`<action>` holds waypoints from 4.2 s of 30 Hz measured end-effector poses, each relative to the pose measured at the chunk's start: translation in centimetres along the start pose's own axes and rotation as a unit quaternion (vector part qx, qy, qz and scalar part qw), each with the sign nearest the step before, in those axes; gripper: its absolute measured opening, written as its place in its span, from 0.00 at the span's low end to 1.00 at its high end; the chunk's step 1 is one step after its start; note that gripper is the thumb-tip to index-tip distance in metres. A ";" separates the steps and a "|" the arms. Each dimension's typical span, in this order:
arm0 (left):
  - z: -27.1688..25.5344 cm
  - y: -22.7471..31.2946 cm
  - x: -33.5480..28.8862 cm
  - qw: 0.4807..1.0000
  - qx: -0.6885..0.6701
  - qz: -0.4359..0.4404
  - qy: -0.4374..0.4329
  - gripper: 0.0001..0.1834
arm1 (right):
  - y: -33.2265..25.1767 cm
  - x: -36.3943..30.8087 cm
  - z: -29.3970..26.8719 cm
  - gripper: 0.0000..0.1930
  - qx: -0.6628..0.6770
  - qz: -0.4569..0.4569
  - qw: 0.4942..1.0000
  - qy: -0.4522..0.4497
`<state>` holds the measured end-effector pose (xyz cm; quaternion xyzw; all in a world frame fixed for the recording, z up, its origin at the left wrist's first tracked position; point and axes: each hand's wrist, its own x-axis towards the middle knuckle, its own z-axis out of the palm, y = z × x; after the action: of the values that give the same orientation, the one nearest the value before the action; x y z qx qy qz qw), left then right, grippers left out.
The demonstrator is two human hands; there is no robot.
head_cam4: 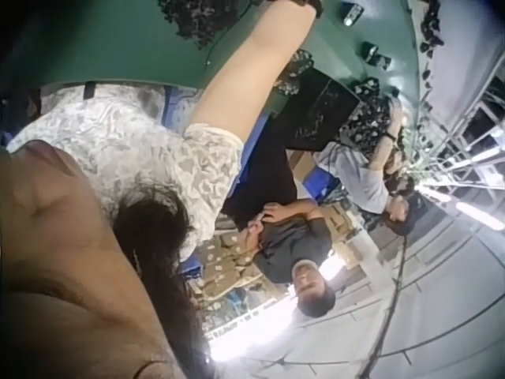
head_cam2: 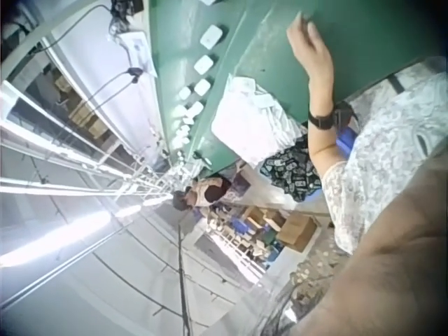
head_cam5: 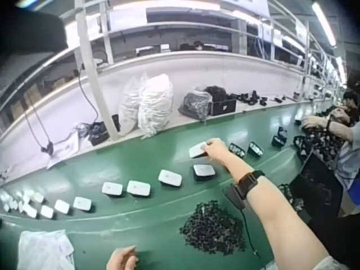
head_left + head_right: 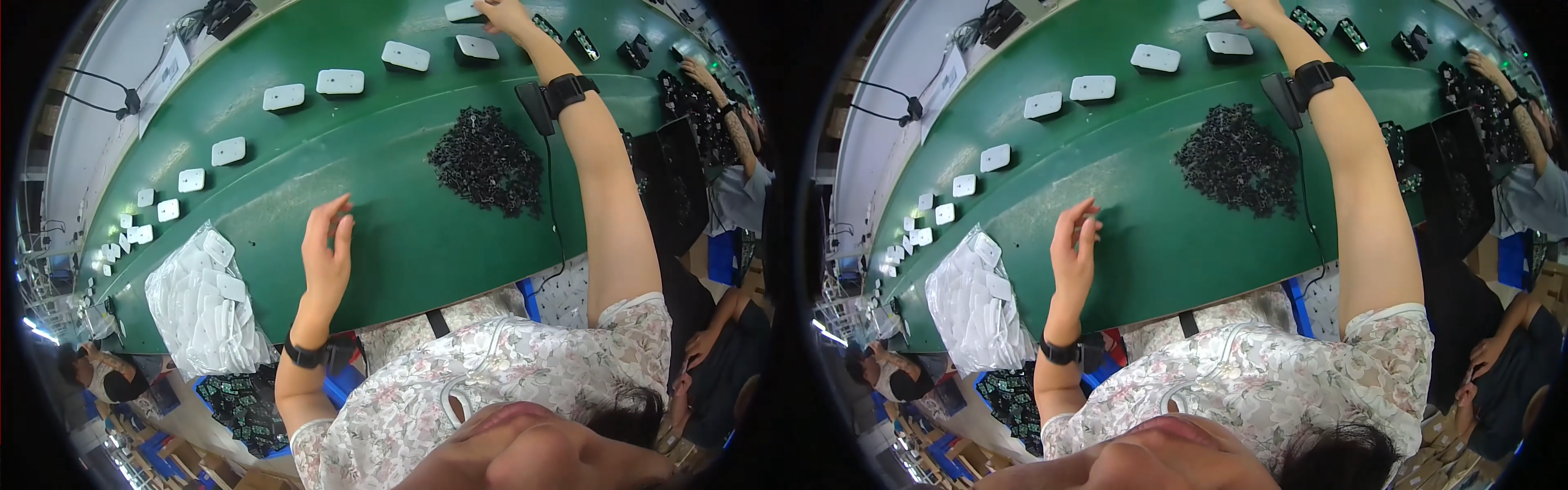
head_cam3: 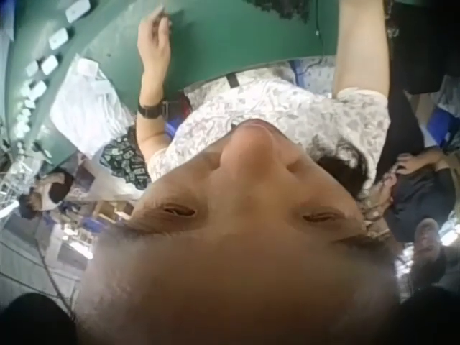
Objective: The person picks up a white plastic base and a black electronic housing by hand, fits them together, and places the assembled unit onto the green workbench. They repeat this process for several units, occasionally reaching into a blue bin for more bases.
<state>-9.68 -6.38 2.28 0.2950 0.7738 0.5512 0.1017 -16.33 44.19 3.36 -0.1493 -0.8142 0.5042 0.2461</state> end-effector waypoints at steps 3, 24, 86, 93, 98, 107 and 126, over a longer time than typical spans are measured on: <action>-2.0 0.0 -2.9 0.997 0.064 -0.002 0.037 0.14 | 0.3 0.0 -1.1 0.17 -0.001 -0.063 0.994 -0.090; -3.4 -3.0 -10.9 0.975 0.158 0.006 0.156 0.13 | -5.9 -25.2 -2.7 0.12 -0.077 -0.105 0.978 0.164; 31.0 -14.3 -3.6 0.885 0.203 0.034 -0.418 0.19 | 10.3 -48.7 7.2 0.21 -0.318 0.467 0.825 -0.002; 31.7 -17.7 -5.0 0.882 0.220 0.157 -0.385 0.32 | 10.1 -49.4 8.2 0.33 -0.403 0.402 0.822 0.005; 31.3 -17.0 -5.2 0.863 0.234 0.161 -0.418 0.41 | 9.4 -49.0 8.3 0.36 -0.355 0.429 0.829 -0.047; 31.2 -15.2 -5.2 0.814 0.262 0.220 -0.469 0.52 | 10.3 -50.0 8.3 0.44 -0.281 0.466 0.837 -0.060; 30.8 -12.6 -3.2 0.782 0.224 0.058 -0.579 0.46 | 10.2 -50.8 8.9 0.28 -0.089 0.448 0.889 -0.032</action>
<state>3.43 13.51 -21.23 0.6176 0.6523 0.0928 0.4296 21.12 17.11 -21.75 -0.5038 -0.7096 0.4904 -0.0467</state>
